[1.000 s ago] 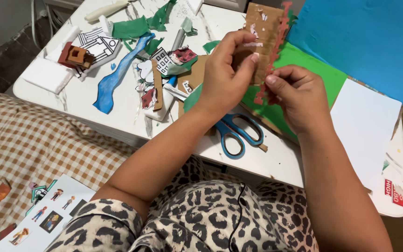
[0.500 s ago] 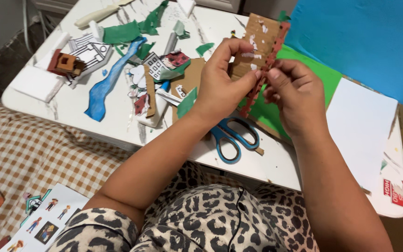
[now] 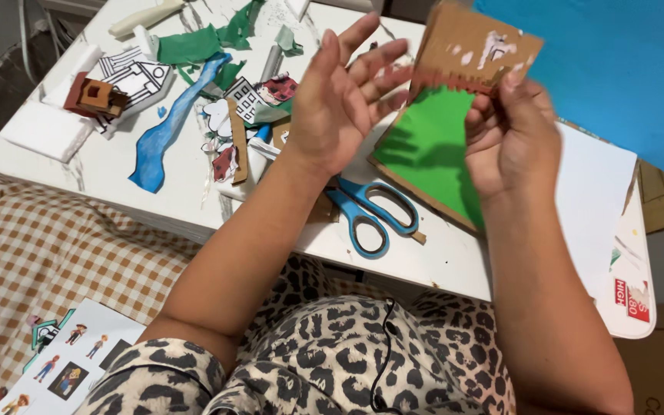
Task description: The person uses blue-handled scissors to cut a long strip of brown cardboard into smaller pieces. They trim the edges and occasionally adjust the strip while seated at a table with craft supplies.
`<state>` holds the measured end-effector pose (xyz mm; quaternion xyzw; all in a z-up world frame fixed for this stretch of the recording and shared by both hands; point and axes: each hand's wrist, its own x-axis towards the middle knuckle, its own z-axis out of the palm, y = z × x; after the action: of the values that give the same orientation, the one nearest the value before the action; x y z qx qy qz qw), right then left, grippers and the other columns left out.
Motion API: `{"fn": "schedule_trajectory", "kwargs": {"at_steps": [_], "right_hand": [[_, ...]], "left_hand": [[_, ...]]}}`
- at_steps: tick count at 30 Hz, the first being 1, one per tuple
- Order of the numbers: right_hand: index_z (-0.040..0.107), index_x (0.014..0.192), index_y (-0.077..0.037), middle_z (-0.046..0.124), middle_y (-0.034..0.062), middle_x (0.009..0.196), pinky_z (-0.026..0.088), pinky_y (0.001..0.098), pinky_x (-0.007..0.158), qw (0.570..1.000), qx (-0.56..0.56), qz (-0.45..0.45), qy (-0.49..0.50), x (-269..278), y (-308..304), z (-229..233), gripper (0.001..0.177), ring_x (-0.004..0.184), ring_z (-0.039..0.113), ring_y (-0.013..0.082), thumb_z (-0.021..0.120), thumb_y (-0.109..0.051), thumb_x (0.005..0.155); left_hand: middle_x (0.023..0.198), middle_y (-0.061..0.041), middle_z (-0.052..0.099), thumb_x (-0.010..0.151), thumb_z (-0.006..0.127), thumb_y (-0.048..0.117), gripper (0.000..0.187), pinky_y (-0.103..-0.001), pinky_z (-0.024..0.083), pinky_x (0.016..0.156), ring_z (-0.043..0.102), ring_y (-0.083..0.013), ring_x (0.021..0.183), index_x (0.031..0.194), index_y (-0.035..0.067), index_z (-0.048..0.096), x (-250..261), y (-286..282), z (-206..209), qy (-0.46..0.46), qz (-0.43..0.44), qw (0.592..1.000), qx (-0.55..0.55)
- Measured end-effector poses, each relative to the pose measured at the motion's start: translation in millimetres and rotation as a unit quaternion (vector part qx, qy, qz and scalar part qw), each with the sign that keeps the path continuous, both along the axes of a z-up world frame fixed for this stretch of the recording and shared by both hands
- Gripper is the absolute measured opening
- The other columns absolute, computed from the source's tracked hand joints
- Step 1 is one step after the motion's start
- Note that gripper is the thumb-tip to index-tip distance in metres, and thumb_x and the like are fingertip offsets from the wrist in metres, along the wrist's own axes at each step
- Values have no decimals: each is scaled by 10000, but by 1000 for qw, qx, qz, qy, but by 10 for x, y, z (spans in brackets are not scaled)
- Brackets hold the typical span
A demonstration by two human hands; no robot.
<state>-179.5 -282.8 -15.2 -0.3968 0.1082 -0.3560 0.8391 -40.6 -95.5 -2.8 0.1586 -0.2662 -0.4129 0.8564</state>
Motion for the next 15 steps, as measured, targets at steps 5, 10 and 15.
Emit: {"fn": "schedule_trajectory", "kwargs": {"at_steps": [5, 10, 15], "right_hand": [[562, 1083, -47, 712, 128, 962, 607, 298, 774, 998, 45, 35, 1, 119, 251, -40, 98, 820, 703, 195, 614, -123, 1048], [584, 1128, -57, 704, 88, 992, 586, 305, 703, 992, -11, 108, 60, 91, 481, -1, 163, 791, 689, 176, 640, -140, 999], [596, 1113, -51, 692, 44, 922, 542, 272, 616, 980, -116, 64, 151, -26, 349, 139, 224, 737, 659, 128, 713, -139, 943]], "left_hand": [[1209, -75, 675, 964, 728, 155, 424, -318, 574, 852, 659, -157, 1051, 1342, 20, 590, -69, -351, -351, -210, 87, 965, 128], [994, -78, 745, 996, 699, 136, 201, -278, 595, 781, 696, -127, 863, 1117, -24, 707, 9, -464, -559, -204, 196, 948, 148], [867, -35, 703, 996, 704, 127, 208, -260, 554, 638, 642, -101, 736, 1126, -35, 696, 82, -322, -403, -332, 238, 873, 268]]}}
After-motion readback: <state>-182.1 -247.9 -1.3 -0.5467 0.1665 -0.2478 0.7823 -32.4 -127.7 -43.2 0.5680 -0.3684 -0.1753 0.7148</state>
